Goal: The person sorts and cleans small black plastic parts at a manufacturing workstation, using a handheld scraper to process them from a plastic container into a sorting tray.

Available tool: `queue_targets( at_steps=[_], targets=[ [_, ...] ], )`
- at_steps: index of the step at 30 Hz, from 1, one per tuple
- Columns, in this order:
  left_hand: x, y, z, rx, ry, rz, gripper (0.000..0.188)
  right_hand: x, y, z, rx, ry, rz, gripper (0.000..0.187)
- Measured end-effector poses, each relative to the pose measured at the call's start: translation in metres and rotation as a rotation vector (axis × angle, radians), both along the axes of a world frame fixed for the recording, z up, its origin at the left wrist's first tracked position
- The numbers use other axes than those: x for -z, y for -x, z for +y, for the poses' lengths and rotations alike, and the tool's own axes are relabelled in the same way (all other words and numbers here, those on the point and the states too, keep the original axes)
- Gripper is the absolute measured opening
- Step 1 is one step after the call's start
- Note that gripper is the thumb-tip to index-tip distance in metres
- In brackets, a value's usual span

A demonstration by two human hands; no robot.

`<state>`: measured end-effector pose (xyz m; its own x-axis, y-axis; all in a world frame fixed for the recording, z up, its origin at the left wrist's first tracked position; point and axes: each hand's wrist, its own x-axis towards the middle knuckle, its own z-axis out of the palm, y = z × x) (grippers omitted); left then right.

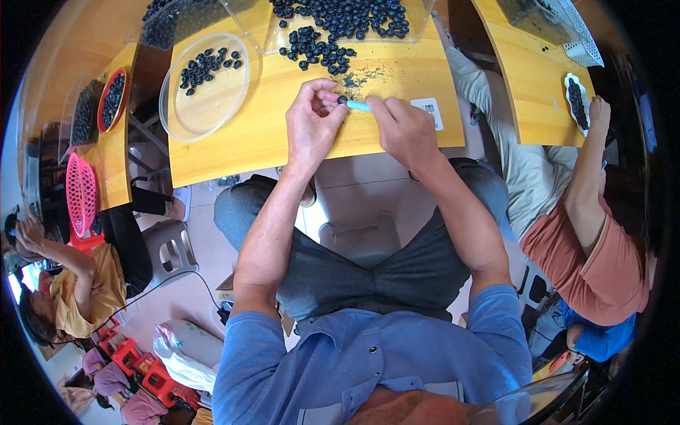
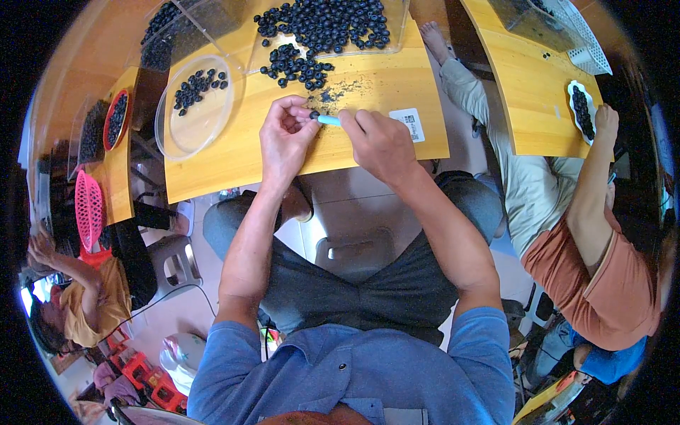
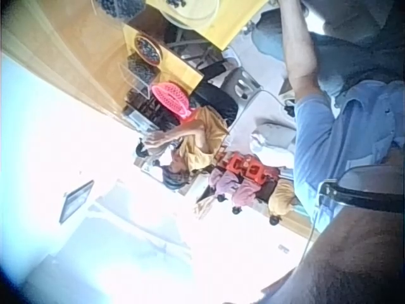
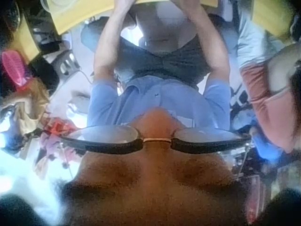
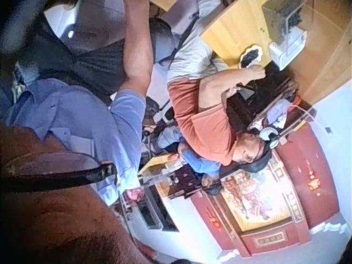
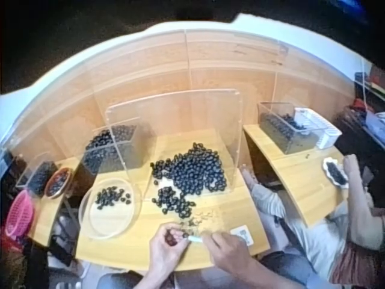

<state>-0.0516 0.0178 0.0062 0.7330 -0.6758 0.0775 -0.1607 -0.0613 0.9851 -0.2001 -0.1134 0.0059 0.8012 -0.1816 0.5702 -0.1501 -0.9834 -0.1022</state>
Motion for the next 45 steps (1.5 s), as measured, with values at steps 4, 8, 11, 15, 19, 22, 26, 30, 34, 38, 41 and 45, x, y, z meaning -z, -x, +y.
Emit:
queue_targets(
  at_steps=[4, 8, 11, 15, 19, 22, 26, 30, 34, 38, 41, 45],
  targets=[
    [-0.001, 0.0008, -0.001, 0.008, -0.014, -0.034, 0.04, 0.0001, 0.0004, -0.0004, 0.003, -0.004, 0.001, 0.033],
    [0.0039, 0.0003, -0.0013, -0.016, 0.031, -0.039, 0.038, 0.0008, -0.0001, -0.0007, 0.003, -0.013, 0.004, 0.035],
    [0.0082, -0.0012, -0.0005, -0.002, 0.074, 0.007, 0.037, 0.0008, -0.0013, -0.0005, 0.001, -0.034, -0.002, 0.035],
    [0.0067, 0.0005, -0.0004, -0.003, 0.085, 0.037, 0.036, 0.0035, -0.0032, -0.002, 0.059, -0.06, 0.027, 0.031],
    [0.0065, 0.0025, 0.0009, 0.009, 0.105, 0.023, 0.035, 0.0039, -0.0058, -0.0028, 0.097, -0.078, 0.024, 0.027],
    [0.0042, 0.0011, 0.0009, -0.001, 0.095, 0.031, 0.036, 0.0045, -0.0044, -0.0023, 0.092, -0.06, 0.016, 0.026],
    [0.0059, -0.0012, 0.0007, -0.006, 0.066, 0.025, 0.039, 0.0029, -0.0018, -0.0004, 0.076, -0.039, -0.015, 0.027],
    [0.0057, -0.0013, -0.0003, -0.003, 0.074, 0.058, 0.039, 0.0005, 0.0, -0.0001, 0.022, -0.014, -0.02, 0.03],
    [0.0063, -0.0012, -0.0002, 0.009, 0.09, 0.073, 0.038, -0.0004, 0.0008, -0.0002, 0.008, -0.003, -0.006, 0.031],
    [0.0058, -0.0014, 0.0006, 0.016, 0.077, 0.04, 0.037, 0.0004, 0.0004, -0.0002, 0.007, -0.001, -0.01, 0.031],
    [0.0036, -0.0008, 0.0005, 0.021, 0.069, 0.04, 0.036, 0.0023, 0.0003, -0.0004, 0.004, -0.012, -0.014, 0.03],
    [0.0028, 0.0021, 0.0014, 0.034, 0.084, 0.037, 0.035, 0.0059, -0.0025, -0.0021, 0.054, -0.03, 0.014, 0.029]
  ],
)
